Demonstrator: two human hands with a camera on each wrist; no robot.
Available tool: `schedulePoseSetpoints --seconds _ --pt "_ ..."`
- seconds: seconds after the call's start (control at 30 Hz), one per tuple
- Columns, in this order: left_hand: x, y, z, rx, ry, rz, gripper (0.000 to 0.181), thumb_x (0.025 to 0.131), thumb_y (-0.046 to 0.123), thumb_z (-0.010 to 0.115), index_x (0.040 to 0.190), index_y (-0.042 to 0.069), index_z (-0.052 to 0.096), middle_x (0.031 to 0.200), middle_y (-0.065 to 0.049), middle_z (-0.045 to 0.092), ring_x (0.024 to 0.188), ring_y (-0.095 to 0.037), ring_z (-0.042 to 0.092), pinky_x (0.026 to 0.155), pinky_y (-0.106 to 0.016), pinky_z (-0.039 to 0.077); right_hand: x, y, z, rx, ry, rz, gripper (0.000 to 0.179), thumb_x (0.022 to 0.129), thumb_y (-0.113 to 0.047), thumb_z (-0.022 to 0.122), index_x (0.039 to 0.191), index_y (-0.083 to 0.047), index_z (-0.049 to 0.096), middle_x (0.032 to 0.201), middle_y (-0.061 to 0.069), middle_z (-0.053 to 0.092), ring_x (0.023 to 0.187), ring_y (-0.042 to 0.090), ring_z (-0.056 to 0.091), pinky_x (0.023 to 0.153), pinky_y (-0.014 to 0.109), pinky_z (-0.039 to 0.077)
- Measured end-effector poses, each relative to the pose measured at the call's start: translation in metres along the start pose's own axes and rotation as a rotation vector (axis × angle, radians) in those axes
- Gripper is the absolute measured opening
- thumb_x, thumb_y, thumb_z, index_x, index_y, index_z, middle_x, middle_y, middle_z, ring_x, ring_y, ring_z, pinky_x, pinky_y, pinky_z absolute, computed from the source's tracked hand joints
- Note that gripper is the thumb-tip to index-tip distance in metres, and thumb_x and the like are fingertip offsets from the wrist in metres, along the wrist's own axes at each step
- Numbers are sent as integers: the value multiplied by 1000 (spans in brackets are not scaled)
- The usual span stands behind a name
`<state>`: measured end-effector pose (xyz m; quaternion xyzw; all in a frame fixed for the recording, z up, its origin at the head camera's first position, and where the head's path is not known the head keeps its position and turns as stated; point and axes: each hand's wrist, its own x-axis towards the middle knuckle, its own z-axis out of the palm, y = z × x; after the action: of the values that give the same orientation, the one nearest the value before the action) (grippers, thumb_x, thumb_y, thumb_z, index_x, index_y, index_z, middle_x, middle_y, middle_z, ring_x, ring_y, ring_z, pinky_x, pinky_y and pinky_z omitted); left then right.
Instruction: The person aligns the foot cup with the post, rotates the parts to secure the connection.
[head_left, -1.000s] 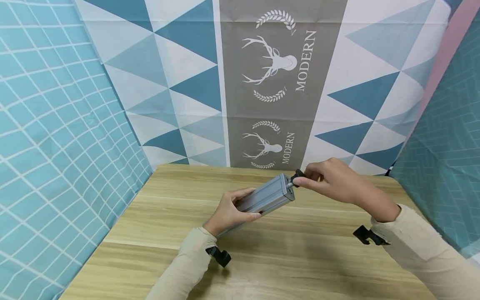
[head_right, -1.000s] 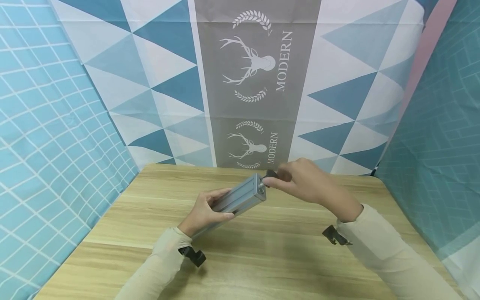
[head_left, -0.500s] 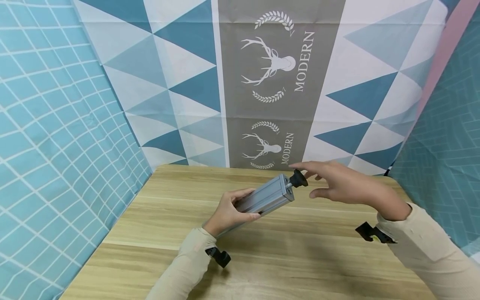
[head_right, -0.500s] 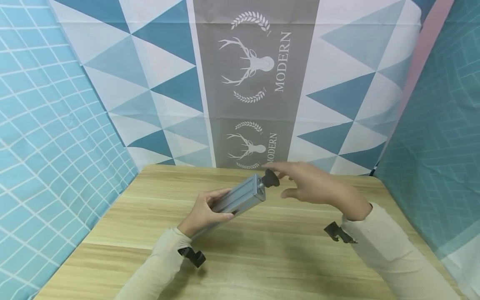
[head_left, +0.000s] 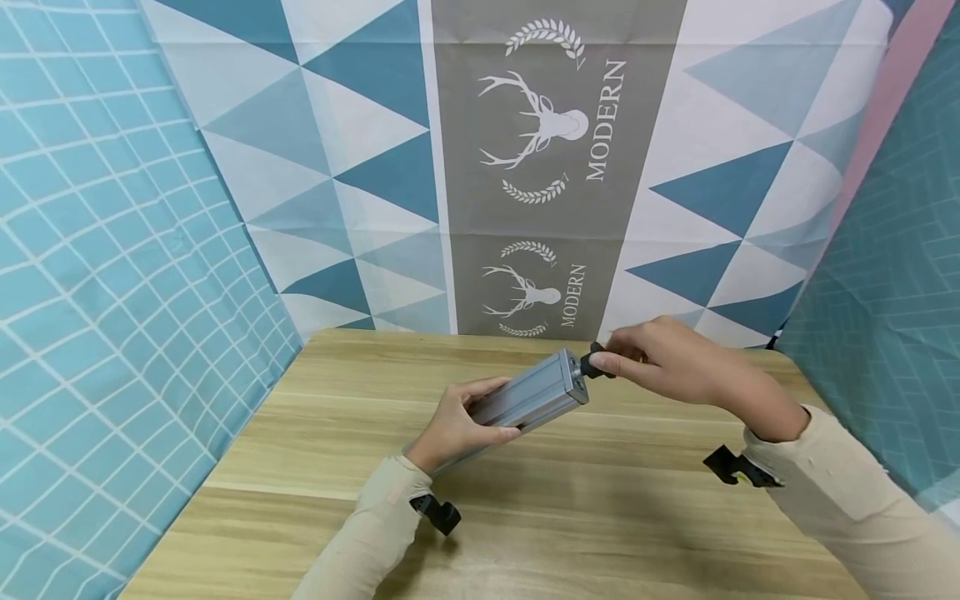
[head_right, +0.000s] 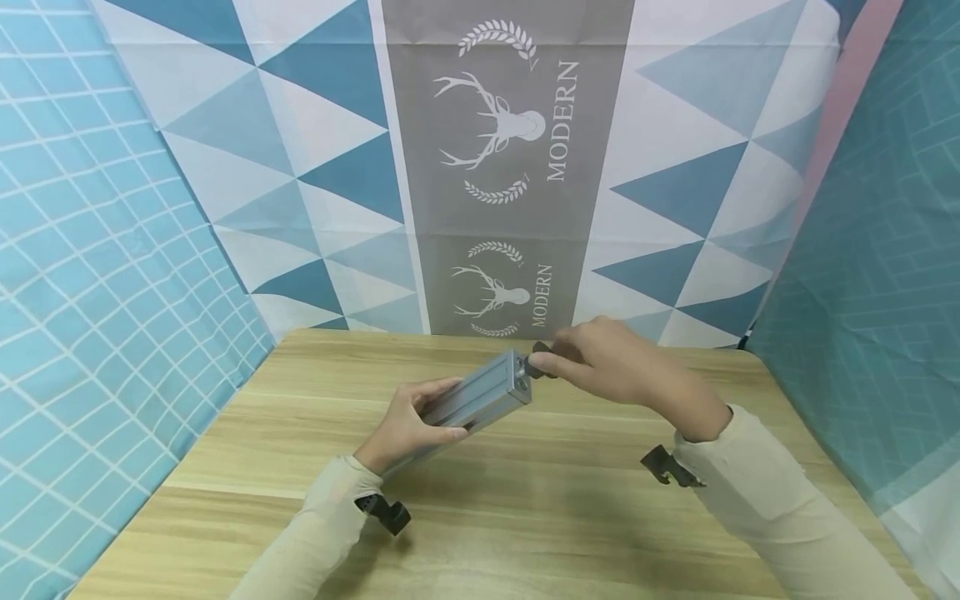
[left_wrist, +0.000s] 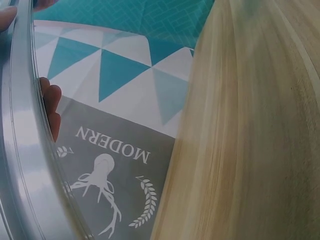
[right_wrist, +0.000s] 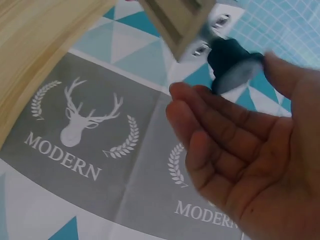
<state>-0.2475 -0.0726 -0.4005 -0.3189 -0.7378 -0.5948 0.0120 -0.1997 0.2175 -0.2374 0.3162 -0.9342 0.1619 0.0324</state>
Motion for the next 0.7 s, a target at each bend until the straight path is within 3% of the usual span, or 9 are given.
schedulePoseSetpoints --seconds 0.1,0.17,0.27,0.33,0.4,0.47,0.57,0.7 --pt "-1 0 0 14 -12 7 62 71 18 85 129 13 62 124 -6 64 104 -18 62 84 -31 49 1 0 2 -1 -8 63 35 98 -42 51 77 -20 69 64 -11 57 53 8 46 53 28 40" --pt "-1 0 0 21 -21 5 62 72 18 84 130 13 61 125 -6 63 105 -17 62 85 -31 49 1 0 2 -6 -22 72 36 98 -43 51 77 -20 69 63 -11 57 53 9 45 54 29 40" --pt "-1 1 0 23 -20 -2 62 72 18 84 130 13 61 125 -6 63 105 -17 62 85 -31 48 -1 0 0 -11 -47 49 37 94 -46 56 100 -13 72 77 -7 66 66 11 57 61 32 47" --pt "-1 1 0 23 -18 -4 62 72 18 84 130 13 61 125 -5 63 104 -17 62 85 -31 49 -3 1 -1 -12 -55 27 48 88 -43 66 122 -10 64 97 -2 69 84 15 64 69 37 51" --pt "-1 2 0 21 -14 -1 62 72 18 85 130 14 62 124 -5 64 104 -17 62 84 -31 49 -4 1 -2 -1 -51 -7 62 83 -34 74 137 -13 53 118 3 65 101 20 64 76 40 52" --pt "-2 2 -1 15 -8 2 63 71 19 85 129 13 62 124 -5 64 103 -17 62 84 -31 49 -5 2 -3 -1 -39 -51 69 80 -21 79 141 -18 48 129 3 59 107 21 62 78 40 52" --pt "-1 3 -1 4 2 11 62 70 19 85 128 12 63 123 -5 65 102 -18 63 83 -31 49 -4 2 -2 -1 -9 -123 67 79 -6 78 138 -19 50 124 0 61 102 16 64 76 34 52" --pt "-1 3 -2 -5 7 13 62 70 19 85 128 13 63 122 -6 65 101 -18 63 83 -30 49 -2 2 0 -11 37 -135 42 85 -14 73 125 -12 61 96 -8 68 82 7 63 66 28 51"
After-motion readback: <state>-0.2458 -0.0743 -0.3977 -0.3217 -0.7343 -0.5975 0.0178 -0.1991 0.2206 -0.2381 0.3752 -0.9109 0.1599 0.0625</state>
